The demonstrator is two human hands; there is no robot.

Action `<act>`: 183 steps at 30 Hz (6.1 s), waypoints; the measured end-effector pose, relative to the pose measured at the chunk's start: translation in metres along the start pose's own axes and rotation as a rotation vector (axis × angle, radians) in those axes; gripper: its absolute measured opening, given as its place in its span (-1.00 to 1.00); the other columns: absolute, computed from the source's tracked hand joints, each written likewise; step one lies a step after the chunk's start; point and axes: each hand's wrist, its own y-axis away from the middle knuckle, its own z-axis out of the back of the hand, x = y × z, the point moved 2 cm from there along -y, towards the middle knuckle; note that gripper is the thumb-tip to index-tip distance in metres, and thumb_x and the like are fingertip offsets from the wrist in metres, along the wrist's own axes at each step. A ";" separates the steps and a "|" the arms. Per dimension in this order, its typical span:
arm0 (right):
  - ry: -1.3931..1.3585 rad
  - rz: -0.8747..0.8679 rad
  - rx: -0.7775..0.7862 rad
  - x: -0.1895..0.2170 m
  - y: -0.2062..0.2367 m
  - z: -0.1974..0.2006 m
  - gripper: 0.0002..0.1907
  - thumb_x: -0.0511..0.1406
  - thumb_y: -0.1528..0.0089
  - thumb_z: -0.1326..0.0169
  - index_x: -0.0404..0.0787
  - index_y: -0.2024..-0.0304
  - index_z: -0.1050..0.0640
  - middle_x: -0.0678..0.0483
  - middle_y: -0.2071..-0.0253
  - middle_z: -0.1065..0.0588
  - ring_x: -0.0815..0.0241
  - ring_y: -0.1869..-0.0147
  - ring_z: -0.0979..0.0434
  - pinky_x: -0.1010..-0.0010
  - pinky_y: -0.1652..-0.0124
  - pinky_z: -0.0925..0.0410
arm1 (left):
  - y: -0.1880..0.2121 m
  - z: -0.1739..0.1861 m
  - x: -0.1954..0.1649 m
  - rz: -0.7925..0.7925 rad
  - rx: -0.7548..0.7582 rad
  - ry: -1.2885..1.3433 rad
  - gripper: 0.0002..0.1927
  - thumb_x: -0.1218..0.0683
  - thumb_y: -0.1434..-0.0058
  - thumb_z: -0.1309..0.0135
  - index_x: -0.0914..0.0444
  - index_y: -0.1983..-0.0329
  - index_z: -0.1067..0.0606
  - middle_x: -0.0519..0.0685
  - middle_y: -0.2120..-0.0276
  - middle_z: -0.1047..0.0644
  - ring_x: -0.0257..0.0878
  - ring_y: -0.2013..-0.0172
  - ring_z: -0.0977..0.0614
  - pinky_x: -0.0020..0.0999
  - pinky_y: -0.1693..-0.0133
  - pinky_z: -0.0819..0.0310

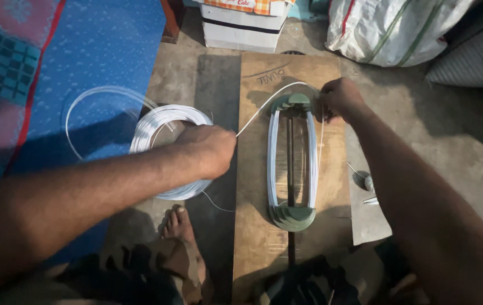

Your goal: The person sits on the floor and winds white wire from a large loose coil onto a green winding frame mounted on a wooden board, guiding the wire back and forth across the frame. They then tie the bundle with string from a small ball and cut the string with scissors.

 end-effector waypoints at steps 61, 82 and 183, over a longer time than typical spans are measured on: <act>0.858 0.473 -0.082 0.106 -0.018 -0.047 -0.69 -0.13 -0.05 -0.38 -0.26 0.40 -0.69 -0.13 0.40 -0.60 -0.10 0.32 -0.63 0.10 0.27 -0.47 | -0.013 0.000 0.011 0.013 0.042 -0.231 -0.84 0.16 -0.14 -0.17 0.18 0.23 -0.67 0.12 0.23 -0.67 0.06 0.08 -0.69 0.10 -0.08 -0.46; 0.334 0.657 0.127 -0.114 0.297 -0.138 -0.65 -0.28 0.04 -0.14 -0.31 0.23 -0.65 -0.16 0.44 -0.59 -0.22 0.33 -0.59 -0.01 0.33 -0.43 | 0.029 0.068 -0.007 -0.767 -0.820 0.335 -0.85 0.13 -0.30 -0.28 0.28 0.14 -0.59 -0.05 0.19 -0.64 -0.14 0.08 -0.64 -0.15 -0.04 -0.53; 1.111 0.709 0.280 0.025 0.146 -0.146 -0.96 -0.32 -0.07 -0.18 -0.13 0.42 -0.63 0.01 0.38 -0.60 0.05 0.23 -0.67 0.20 0.31 -0.50 | 0.030 0.064 0.023 -0.552 -0.978 -0.266 -0.86 0.20 -0.14 -0.12 0.22 0.22 -0.56 -0.05 0.25 -0.56 -0.10 0.07 -0.52 -0.07 -0.24 -0.30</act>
